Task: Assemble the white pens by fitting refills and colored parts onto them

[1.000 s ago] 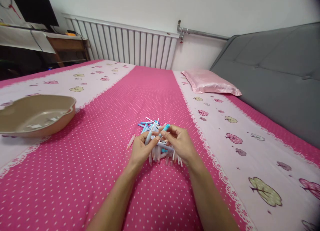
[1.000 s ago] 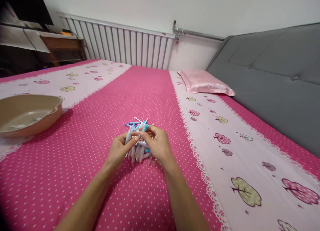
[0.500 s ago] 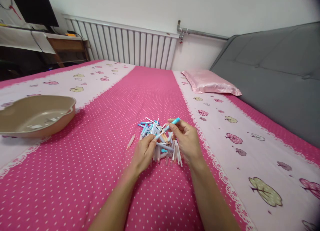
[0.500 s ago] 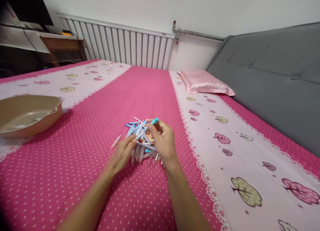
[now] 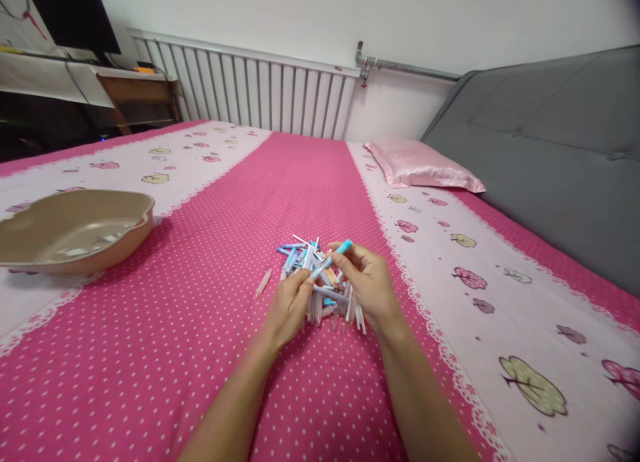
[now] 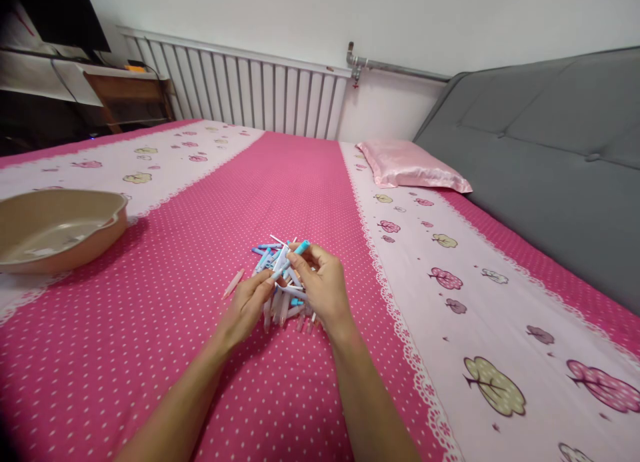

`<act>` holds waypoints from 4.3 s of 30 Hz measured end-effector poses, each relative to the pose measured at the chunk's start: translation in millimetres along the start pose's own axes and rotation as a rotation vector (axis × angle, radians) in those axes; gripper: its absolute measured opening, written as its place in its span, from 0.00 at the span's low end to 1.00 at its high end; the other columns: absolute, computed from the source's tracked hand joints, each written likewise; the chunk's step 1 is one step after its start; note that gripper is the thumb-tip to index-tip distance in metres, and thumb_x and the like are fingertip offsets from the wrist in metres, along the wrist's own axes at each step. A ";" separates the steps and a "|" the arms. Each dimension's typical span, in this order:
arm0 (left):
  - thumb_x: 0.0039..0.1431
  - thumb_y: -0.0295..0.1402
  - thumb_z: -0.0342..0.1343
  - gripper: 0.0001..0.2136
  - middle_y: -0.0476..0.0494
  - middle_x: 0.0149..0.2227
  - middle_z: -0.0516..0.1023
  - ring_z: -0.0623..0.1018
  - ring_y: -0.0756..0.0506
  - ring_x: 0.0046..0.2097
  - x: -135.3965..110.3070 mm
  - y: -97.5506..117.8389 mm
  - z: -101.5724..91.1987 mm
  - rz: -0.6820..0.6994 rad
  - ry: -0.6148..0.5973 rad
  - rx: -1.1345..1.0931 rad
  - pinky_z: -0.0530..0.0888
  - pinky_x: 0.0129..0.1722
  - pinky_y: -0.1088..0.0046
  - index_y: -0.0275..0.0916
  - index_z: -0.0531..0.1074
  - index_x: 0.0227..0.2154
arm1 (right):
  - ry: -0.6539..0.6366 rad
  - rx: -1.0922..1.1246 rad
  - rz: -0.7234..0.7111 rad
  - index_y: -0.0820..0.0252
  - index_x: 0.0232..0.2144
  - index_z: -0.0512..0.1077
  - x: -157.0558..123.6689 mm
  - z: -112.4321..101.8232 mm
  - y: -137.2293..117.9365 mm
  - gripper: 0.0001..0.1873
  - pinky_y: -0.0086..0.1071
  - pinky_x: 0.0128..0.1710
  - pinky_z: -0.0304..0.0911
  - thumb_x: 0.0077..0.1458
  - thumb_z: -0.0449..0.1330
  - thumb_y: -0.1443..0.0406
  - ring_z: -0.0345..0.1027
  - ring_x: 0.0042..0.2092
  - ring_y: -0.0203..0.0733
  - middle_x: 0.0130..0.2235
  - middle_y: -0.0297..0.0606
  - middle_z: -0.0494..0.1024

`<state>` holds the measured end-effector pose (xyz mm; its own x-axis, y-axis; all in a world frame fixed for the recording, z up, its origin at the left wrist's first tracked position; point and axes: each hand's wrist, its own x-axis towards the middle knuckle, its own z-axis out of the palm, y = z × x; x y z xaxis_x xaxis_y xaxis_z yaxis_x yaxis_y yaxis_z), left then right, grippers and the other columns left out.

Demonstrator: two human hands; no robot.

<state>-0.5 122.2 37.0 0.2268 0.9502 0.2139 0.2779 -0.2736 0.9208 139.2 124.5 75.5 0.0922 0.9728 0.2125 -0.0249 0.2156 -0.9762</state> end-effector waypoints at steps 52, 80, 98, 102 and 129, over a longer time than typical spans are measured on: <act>0.56 0.41 0.48 0.17 0.53 0.12 0.62 0.60 0.56 0.14 -2.9 2.8 -4.2 -0.292 -0.424 -0.818 0.54 0.19 0.77 0.31 0.72 0.30 | -0.269 0.193 0.229 0.58 0.39 0.73 -1.9 -9.0 -1.1 0.18 0.27 0.28 0.59 0.43 0.65 0.61 0.67 0.30 0.33 0.35 0.37 0.77; 0.59 0.41 0.44 0.18 0.51 0.14 0.64 0.60 0.55 0.16 -3.1 -1.4 -2.5 -0.231 -0.409 -0.706 0.55 0.21 0.76 0.32 0.72 0.31 | -0.247 0.286 0.319 0.60 0.41 0.70 -4.5 -9.8 -4.8 0.23 0.30 0.29 0.63 0.39 0.67 0.64 0.68 0.26 0.33 0.33 0.37 0.77; 0.60 0.41 0.44 0.18 0.51 0.14 0.65 0.61 0.55 0.16 -3.9 -0.5 -2.8 -0.197 -0.424 -0.683 0.57 0.22 0.77 0.31 0.72 0.32 | -0.305 0.242 0.290 0.61 0.40 0.69 -4.9 -7.4 -6.3 0.23 0.30 0.27 0.62 0.39 0.67 0.61 0.63 0.21 0.30 0.26 0.31 0.74; 0.59 0.42 0.45 0.17 0.50 0.15 0.67 0.64 0.55 0.18 -4.1 -0.1 -2.8 -0.211 -0.434 -0.703 0.58 0.23 0.77 0.32 0.72 0.32 | -0.260 0.143 0.243 0.62 0.39 0.69 -4.7 -6.2 -5.7 0.24 0.30 0.26 0.60 0.38 0.67 0.59 0.63 0.21 0.32 0.19 0.26 0.69; 0.57 0.44 0.47 0.18 0.48 0.16 0.69 0.65 0.54 0.18 -4.0 4.3 -4.1 -0.228 -0.418 -0.738 0.58 0.22 0.77 0.32 0.71 0.31 | -0.341 0.353 0.334 0.59 0.43 0.68 -3.8 -7.5 -2.1 0.24 0.26 0.24 0.61 0.41 0.67 0.63 0.64 0.23 0.30 0.29 0.33 0.75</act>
<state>-4.0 117.8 41.4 0.6028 0.7979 -0.0048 -0.2837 0.2198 0.9334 146.4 119.7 76.4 -0.3014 0.9525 -0.0442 -0.3329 -0.1486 -0.9312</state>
